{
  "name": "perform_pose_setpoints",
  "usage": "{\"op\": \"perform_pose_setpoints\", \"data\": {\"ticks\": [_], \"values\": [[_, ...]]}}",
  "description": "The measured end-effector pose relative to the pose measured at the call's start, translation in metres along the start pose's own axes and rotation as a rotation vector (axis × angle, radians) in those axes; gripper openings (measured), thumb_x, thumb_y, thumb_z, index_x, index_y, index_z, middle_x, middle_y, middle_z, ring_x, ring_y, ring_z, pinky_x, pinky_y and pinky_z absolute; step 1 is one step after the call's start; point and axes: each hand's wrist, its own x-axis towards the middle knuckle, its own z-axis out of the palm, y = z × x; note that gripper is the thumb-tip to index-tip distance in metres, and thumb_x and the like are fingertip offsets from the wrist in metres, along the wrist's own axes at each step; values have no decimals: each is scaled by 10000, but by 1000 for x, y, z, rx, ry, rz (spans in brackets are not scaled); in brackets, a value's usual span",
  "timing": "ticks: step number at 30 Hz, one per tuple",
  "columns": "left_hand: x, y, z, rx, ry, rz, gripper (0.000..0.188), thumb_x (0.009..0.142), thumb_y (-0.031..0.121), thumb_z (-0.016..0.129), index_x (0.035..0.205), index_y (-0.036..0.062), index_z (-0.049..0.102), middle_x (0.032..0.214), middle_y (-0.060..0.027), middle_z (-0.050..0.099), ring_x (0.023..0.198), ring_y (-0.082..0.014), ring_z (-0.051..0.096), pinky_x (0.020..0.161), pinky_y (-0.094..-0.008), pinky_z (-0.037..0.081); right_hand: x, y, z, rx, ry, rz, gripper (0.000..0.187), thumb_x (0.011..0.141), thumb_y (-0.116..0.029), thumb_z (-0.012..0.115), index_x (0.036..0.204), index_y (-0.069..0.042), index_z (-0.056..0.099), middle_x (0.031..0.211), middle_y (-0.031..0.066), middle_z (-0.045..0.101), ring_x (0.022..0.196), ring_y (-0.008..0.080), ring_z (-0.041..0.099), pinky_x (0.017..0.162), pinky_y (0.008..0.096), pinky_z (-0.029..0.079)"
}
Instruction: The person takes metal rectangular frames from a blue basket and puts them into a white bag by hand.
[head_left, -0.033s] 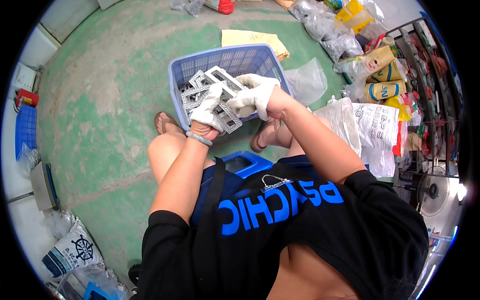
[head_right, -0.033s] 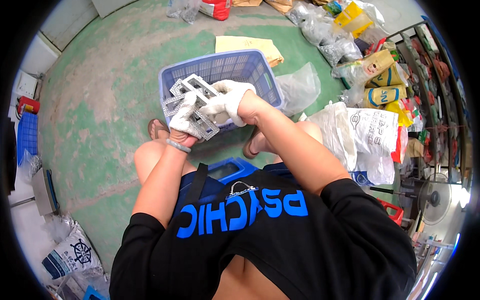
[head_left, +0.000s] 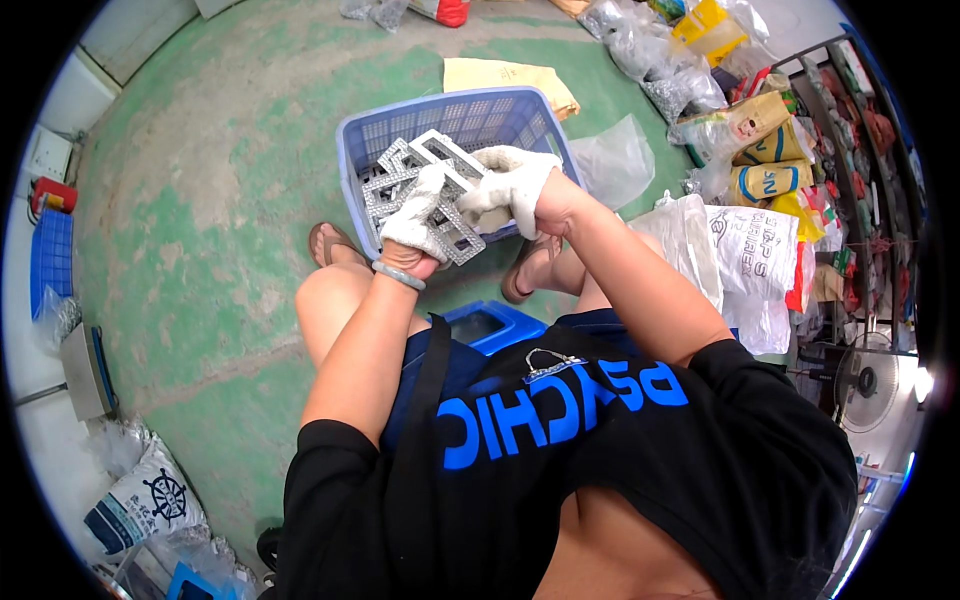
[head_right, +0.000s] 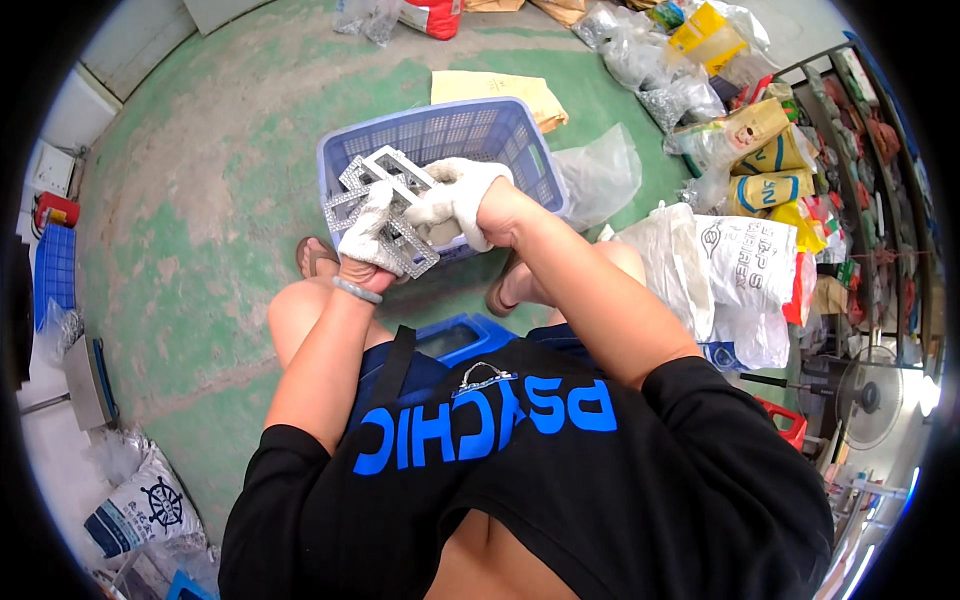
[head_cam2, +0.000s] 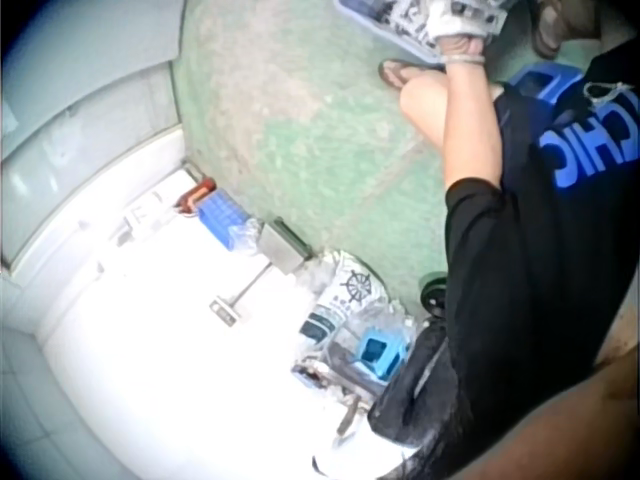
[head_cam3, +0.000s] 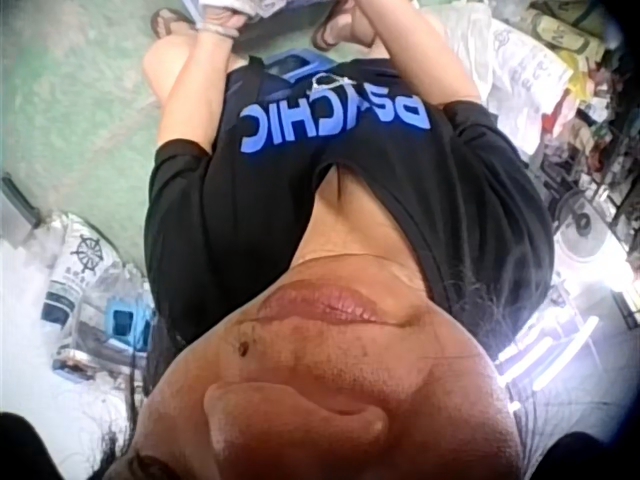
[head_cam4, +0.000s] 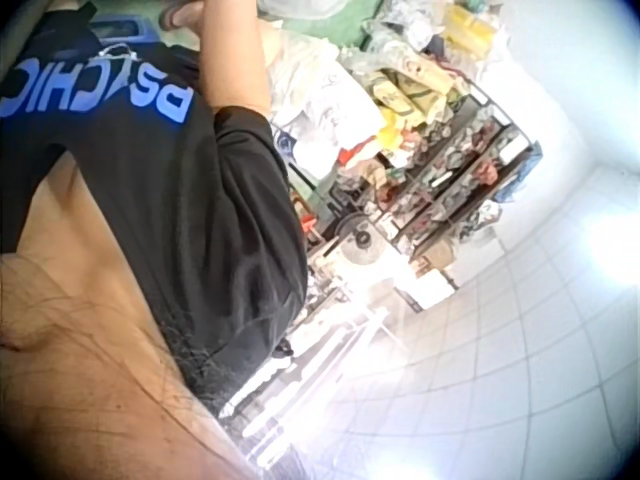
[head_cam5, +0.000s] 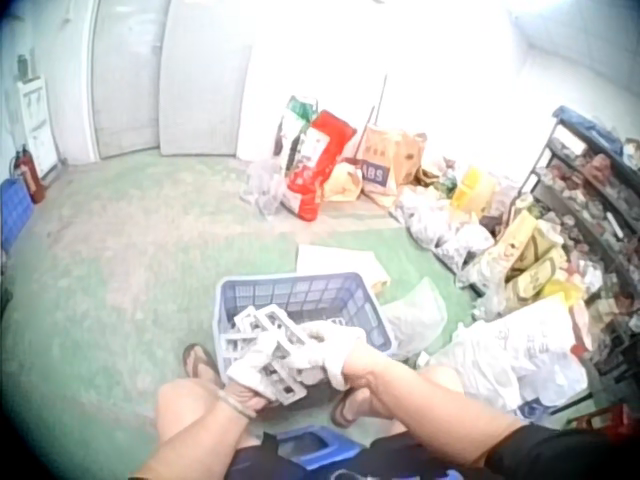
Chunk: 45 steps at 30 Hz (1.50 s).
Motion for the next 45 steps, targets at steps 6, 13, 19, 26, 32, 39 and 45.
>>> {"op": "perform_pose_setpoints", "data": {"ticks": [6, 13, 19, 26, 32, 39, 45], "values": [[0, 6, 5, 2, -13, -32, 430, 894, 212, 589, 1274, 54, 466, 1187, -136, 565, 1035, -273, 590, 872, -458, 515, -2, 7, -18, 393, -80, -14, 372, 818, -95, 660, 1143, 35, 533, 949, 126, 639, 749, 230, 661, 582, 308, 573], [1, 14, -1, -47, 22, -65, 445, 893, 249, 581, 1268, 38, 466, 1179, -166, 563, 1037, -317, 585, 882, -477, 512, -6, 8, -25, 497, -129, -44, 370, 908, -164, 480, 1221, 33, 492, 1127, 144, 601, 927, 218, 644, 721, 351, 574], [-2, 9, -2, -34, -19, -33, 422, 893, 169, 577, 1281, 50, 461, 1232, -135, 542, 1090, -271, 566, 916, -463, 493, -5, 6, -22, 514, -314, -30, 397, 889, -172, 535, 1227, 28, 478, 1113, 156, 597, 927, 260, 637, 711, 362, 568], [-6, 14, 5, -5, 17, -13, 432, 902, 166, 556, 1298, 40, 439, 1245, -150, 527, 1112, -296, 547, 934, -478, 477, -7, 4, -9, 195, -27, -135, 592, 773, -1, 672, 1298, 36, 401, 1099, 158, 589, 969, 248, 613, 790, 355, 537], [-3, 12, -3, -34, -2, -22, 417, 890, 168, 575, 1266, 29, 460, 1191, -174, 554, 1053, -307, 579, 896, -481, 504, -10, 7, -5, -305, 108, -503, 771, 723, 47, 657, 1394, 7, 278, 1108, 144, 588, 1005, 200, 580, 845, 307, 488], [-2, 6, -14, -21, -25, -26, 432, 848, 209, 645, 1218, 36, 505, 1171, -155, 573, 1037, -287, 586, 880, -465, 516, -25, 5, 0, -269, -71, -624, 781, 703, 44, 618, 1406, -60, 294, 1066, 134, 621, 931, 213, 615, 808, 306, 494], [-8, 8, -7, -1, -49, 51, 382, 888, 239, 577, 1207, 36, 522, 1164, -146, 587, 1064, -280, 581, 909, -440, 497, -35, -11, 13, -1244, 178, -984, 680, 585, 5, 609, 1257, -69, 533, 1094, 112, 628, 954, 307, 607, 800, 348, 503]]}}
